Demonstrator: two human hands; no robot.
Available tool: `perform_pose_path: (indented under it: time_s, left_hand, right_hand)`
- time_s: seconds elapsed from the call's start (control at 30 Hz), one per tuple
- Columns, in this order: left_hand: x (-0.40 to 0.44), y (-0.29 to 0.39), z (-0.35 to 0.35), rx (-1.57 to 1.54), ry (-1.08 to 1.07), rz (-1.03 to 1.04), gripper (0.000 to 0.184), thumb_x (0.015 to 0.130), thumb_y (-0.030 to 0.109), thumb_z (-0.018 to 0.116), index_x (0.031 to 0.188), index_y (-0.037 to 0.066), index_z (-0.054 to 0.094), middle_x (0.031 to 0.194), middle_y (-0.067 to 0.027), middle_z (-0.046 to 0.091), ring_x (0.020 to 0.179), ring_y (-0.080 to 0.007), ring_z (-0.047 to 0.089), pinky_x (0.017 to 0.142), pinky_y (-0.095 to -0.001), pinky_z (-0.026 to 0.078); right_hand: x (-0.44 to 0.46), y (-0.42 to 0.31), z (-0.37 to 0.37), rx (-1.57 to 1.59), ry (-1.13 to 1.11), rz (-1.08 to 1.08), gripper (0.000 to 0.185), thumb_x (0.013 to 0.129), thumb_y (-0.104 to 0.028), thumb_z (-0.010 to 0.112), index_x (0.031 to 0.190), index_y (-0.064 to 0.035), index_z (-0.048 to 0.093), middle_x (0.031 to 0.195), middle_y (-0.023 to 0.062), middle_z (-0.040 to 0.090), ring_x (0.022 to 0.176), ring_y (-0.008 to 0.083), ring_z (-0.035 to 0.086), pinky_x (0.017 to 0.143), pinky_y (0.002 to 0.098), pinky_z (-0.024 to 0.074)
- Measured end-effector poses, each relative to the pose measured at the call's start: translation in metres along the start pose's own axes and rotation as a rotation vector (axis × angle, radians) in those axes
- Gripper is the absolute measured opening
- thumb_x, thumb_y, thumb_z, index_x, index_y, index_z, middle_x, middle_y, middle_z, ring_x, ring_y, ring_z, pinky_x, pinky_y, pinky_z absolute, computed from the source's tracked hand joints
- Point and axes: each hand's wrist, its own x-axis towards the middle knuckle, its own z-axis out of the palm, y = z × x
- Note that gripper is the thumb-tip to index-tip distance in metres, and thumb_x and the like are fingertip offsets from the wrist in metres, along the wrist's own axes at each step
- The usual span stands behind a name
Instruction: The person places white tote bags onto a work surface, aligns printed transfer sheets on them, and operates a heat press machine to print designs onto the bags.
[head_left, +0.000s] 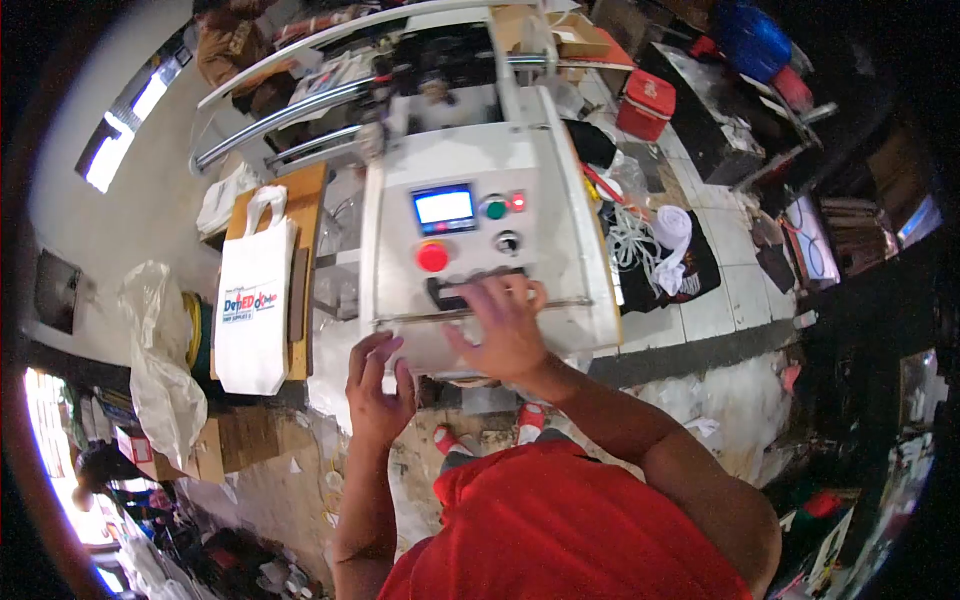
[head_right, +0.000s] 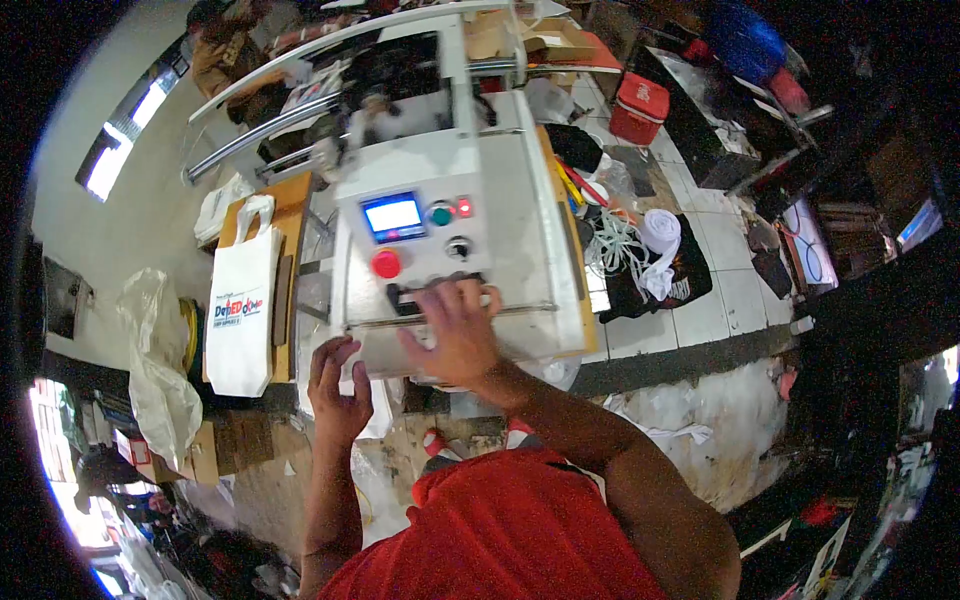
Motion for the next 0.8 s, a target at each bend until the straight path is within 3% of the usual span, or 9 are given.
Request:
perform_pose_path:
  time_s: [0.07,0.13,0.17,0.4,0.5,0.6,0.67,0.73,0.8]
  left_hand:
    - [-0.020,-0.014,-0.018,0.024,0.048,-0.078,0.024,0.084,-0.002,0.062,0.107,0.003,0.067,0.111,-0.0188,0.064,0.105,-0.0368,0.063,0.093,-0.0425,0.051]
    - [-0.044,-0.048,-0.042,0.048,0.112,-0.156,0.021,0.083,-0.003,0.061,0.103,0.003,0.067,0.108,-0.0175,0.065,0.103,-0.0357,0.063,0.090,-0.0420,0.051]
    - [-0.054,-0.067,-0.053,0.134,0.159,-0.190,0.020,0.083,-0.003,0.061,0.100,0.003,0.068,0.106,-0.0169,0.066,0.103,-0.0346,0.063,0.089,-0.0415,0.051]
    - [-0.102,-0.292,-0.175,0.410,0.362,-0.484,0.021,0.087,0.010,0.062,0.106,0.001,0.065,0.108,-0.0192,0.064,0.106,-0.0380,0.059,0.093,-0.0450,0.047]
    - [-0.095,-0.386,-0.217,0.499,0.413,-0.585,0.036,0.089,0.021,0.067,0.117,0.000,0.061,0.112,-0.0218,0.063,0.108,-0.0393,0.060,0.094,-0.0446,0.048]
    - [-0.080,-0.491,-0.243,0.562,0.344,-0.622,0.059,0.085,0.035,0.067,0.123,-0.009,0.057,0.118,-0.0314,0.063,0.111,-0.0461,0.059,0.099,-0.0472,0.046]
    - [-0.058,-0.521,-0.254,0.425,0.150,-0.997,0.068,0.080,0.041,0.067,0.127,-0.007,0.057,0.124,-0.0309,0.061,0.118,-0.0439,0.058,0.102,-0.0463,0.046]
    - [-0.028,-0.502,-0.265,0.539,-0.039,-1.146,0.069,0.075,0.041,0.070,0.126,-0.004,0.060,0.118,-0.0295,0.065,0.115,-0.0411,0.062,0.099,-0.0445,0.049]
    - [-0.040,-0.557,-0.266,0.365,-0.091,-1.106,0.067,0.073,0.040,0.072,0.124,-0.003,0.062,0.112,-0.0278,0.068,0.110,-0.0399,0.064,0.095,-0.0439,0.051]
  right_hand:
    - [-0.001,0.005,0.000,-0.066,0.020,0.054,0.046,0.078,-0.050,0.072,0.104,-0.0123,0.065,0.107,0.0067,0.059,0.113,0.0281,0.048,0.094,0.0552,0.0272]
    - [-0.002,0.016,0.003,0.002,0.043,0.101,0.039,0.077,-0.043,0.079,0.094,-0.0110,0.064,0.098,0.0090,0.061,0.103,0.0313,0.054,0.092,0.0562,0.0320]
    - [0.002,0.014,-0.002,-0.007,0.065,0.110,0.036,0.076,-0.037,0.081,0.089,-0.0084,0.063,0.093,0.0105,0.062,0.093,0.0322,0.057,0.087,0.0486,0.0385]
    - [0.005,0.027,0.013,-0.274,0.244,0.149,0.022,0.081,-0.019,0.075,0.086,-0.0041,0.061,0.084,0.0120,0.059,0.089,0.0331,0.054,0.082,0.0463,0.0434]
    - [-0.006,0.059,0.016,-0.359,0.281,0.036,0.028,0.082,-0.025,0.074,0.089,-0.0023,0.060,0.088,0.0134,0.060,0.091,0.0348,0.052,0.081,0.0480,0.0423]
    - [-0.007,0.063,0.021,-0.364,0.293,0.020,0.028,0.085,-0.024,0.071,0.088,-0.0009,0.057,0.084,0.0134,0.056,0.088,0.0339,0.048,0.079,0.0483,0.0406]
    - [-0.010,0.065,0.019,-0.352,0.238,0.074,0.028,0.087,-0.024,0.070,0.088,-0.0002,0.055,0.082,0.0132,0.053,0.086,0.0333,0.046,0.078,0.0483,0.0396]
    - [-0.010,0.072,0.018,-0.418,0.211,0.047,0.029,0.087,-0.024,0.069,0.086,-0.0004,0.053,0.081,0.0124,0.049,0.085,0.0322,0.043,0.078,0.0478,0.0382]
    - [-0.010,0.072,0.019,-0.403,0.232,0.046,0.027,0.088,-0.022,0.068,0.086,-0.0001,0.052,0.082,0.0126,0.049,0.085,0.0323,0.044,0.079,0.0478,0.0374]
